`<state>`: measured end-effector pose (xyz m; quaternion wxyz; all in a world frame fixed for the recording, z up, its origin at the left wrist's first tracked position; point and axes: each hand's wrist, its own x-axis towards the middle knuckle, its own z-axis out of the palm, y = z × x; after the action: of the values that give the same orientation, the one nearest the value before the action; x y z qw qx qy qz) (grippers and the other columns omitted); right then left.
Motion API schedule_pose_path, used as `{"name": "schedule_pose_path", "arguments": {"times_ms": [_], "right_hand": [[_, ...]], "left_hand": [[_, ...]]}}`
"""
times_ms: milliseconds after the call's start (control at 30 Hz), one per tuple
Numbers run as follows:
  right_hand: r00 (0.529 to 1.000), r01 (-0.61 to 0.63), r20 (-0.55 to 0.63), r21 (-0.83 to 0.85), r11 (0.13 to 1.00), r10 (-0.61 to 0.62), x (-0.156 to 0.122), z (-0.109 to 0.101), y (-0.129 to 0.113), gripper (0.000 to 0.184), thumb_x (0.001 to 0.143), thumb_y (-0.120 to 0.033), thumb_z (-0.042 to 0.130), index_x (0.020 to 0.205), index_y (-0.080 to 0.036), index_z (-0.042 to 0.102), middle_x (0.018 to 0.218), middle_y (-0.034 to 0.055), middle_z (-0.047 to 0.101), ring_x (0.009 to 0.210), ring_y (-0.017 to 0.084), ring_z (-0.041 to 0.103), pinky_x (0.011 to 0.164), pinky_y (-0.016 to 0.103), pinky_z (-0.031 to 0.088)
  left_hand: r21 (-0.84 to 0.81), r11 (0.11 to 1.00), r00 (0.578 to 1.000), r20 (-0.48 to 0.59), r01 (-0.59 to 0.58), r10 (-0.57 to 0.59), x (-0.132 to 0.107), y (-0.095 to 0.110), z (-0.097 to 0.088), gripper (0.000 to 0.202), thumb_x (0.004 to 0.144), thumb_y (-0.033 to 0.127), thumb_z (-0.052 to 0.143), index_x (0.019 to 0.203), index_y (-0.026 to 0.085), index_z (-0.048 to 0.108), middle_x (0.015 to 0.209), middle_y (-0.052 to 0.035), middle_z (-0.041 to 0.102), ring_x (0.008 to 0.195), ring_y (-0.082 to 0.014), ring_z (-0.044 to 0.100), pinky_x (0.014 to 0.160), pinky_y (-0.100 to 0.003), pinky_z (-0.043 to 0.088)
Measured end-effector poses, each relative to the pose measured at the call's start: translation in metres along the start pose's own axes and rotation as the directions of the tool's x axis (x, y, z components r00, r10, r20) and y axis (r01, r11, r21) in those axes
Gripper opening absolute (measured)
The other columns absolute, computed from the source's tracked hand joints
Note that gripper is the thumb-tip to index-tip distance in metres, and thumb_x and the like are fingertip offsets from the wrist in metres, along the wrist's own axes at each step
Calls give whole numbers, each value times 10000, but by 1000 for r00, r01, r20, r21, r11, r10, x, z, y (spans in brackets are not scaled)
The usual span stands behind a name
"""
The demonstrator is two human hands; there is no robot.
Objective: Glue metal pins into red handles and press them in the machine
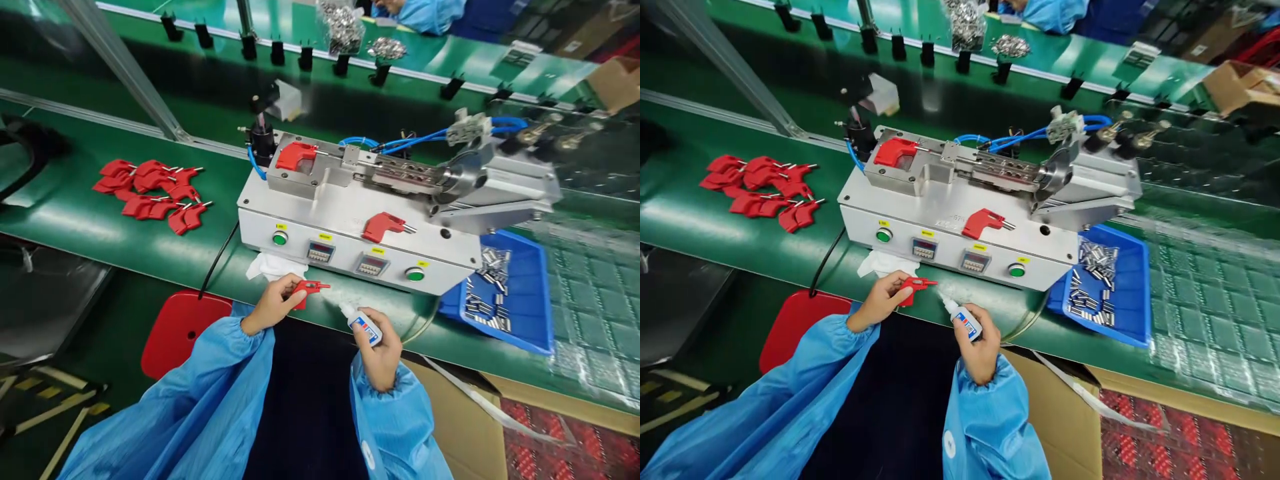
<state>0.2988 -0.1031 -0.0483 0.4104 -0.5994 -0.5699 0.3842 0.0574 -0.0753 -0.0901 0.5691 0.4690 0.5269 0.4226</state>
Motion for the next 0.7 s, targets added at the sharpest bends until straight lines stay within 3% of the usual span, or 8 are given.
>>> {"name": "schedule_pose_path", "arguments": {"times_ms": [200, 700], "right_hand": [[999, 40, -24, -44, 998, -42, 9, 14, -5, 310, 926, -446, 677, 1019, -154, 722, 782, 35, 692, 602, 116, 578, 579, 230, 491], [999, 32, -24, -52, 998, -33, 12, 17, -5, 293, 920, -439, 689, 999, -158, 721, 735, 22, 676, 576, 110, 557, 563, 227, 479]], "left_hand": [[32, 999, 999, 27, -20, 20, -1, 2, -2, 448, 935, 573, 678, 1003, 130, 661, 807, -46, 662, 682, -130, 581, 617, -234, 447], [62, 998, 999, 30, -33, 31, -2, 5, -2, 451, 941, 582, 666, 1013, 137, 662, 794, -42, 651, 677, -134, 572, 617, -238, 444]]}}
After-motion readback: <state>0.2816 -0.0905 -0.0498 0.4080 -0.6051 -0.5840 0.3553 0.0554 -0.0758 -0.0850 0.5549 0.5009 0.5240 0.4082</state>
